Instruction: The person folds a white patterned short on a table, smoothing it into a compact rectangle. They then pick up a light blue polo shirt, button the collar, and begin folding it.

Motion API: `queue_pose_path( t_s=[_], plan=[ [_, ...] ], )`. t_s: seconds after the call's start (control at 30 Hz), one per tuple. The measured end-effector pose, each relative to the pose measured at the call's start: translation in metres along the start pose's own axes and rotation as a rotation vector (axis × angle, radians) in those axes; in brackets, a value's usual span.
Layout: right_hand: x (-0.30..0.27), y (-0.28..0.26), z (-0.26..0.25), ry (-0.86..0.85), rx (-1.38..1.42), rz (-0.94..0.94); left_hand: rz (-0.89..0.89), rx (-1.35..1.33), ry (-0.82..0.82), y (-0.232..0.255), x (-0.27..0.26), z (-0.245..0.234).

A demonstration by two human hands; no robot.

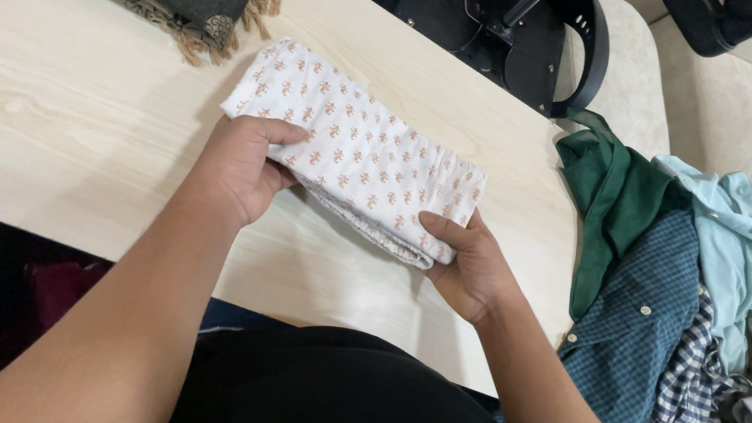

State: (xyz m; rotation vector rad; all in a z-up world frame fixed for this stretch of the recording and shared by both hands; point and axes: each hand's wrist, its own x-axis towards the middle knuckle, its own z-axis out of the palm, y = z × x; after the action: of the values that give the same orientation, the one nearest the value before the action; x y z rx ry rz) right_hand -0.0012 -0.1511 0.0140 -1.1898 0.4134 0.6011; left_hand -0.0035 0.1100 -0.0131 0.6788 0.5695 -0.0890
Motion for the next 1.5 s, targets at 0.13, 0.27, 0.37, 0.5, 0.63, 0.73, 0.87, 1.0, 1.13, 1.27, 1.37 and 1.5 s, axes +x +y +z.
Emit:
queue_pose_path(
  t_s=[0.13, 0.27, 0.37, 0.5, 0.63, 0.73, 0.87, 1.0, 1.13, 1.27, 1.37, 1.5],
  plan=[
    [0.001, -0.005, -0.004, -0.046, 0.006, -0.016, 0.033, -0.104, -0.051, -0.010, -0.007, -0.011],
    [0.001, -0.005, 0.000, -0.076, -0.039, -0.014, 0.069, -0.138, -0.069, -0.009, -0.022, -0.024],
    [0.001, -0.003, 0.012, -0.068, -0.060, 0.006, 0.114, -0.172, -0.037, -0.007, -0.031, -0.034],
    [-0.001, 0.004, 0.037, -0.045, -0.106, 0.039, 0.215, -0.215, -0.028, 0.003, -0.039, -0.048],
    [-0.003, 0.011, 0.064, -0.088, -0.190, 0.070, 0.289, -0.198, 0.045, 0.019, -0.044, -0.072],
    [-0.002, 0.015, 0.083, -0.190, -0.240, 0.060, 0.360, -0.255, 0.018, 0.037, -0.046, -0.090],
    [0.009, 0.020, 0.108, -0.309, -0.300, 0.044, 0.436, -0.316, 0.079, 0.060, -0.046, -0.108],
    [0.025, 0.023, 0.134, -0.378, -0.341, 0.027, 0.501, -0.345, 0.223, 0.086, -0.042, -0.125],
    [0.037, 0.029, 0.158, -0.359, -0.401, 0.033, 0.537, -0.365, 0.267, 0.106, -0.033, -0.152],
    [0.043, 0.037, 0.173, -0.310, -0.449, 0.051, 0.489, -0.244, 0.380, 0.112, -0.019, -0.170],
    [0.044, 0.042, 0.182, -0.280, -0.435, 0.039, 0.473, -0.139, 0.476, 0.115, -0.010, -0.173],
    [0.047, 0.045, 0.193, -0.233, -0.433, 0.012, 0.435, -0.079, 0.563, 0.123, -0.002, -0.172]
  ],
)
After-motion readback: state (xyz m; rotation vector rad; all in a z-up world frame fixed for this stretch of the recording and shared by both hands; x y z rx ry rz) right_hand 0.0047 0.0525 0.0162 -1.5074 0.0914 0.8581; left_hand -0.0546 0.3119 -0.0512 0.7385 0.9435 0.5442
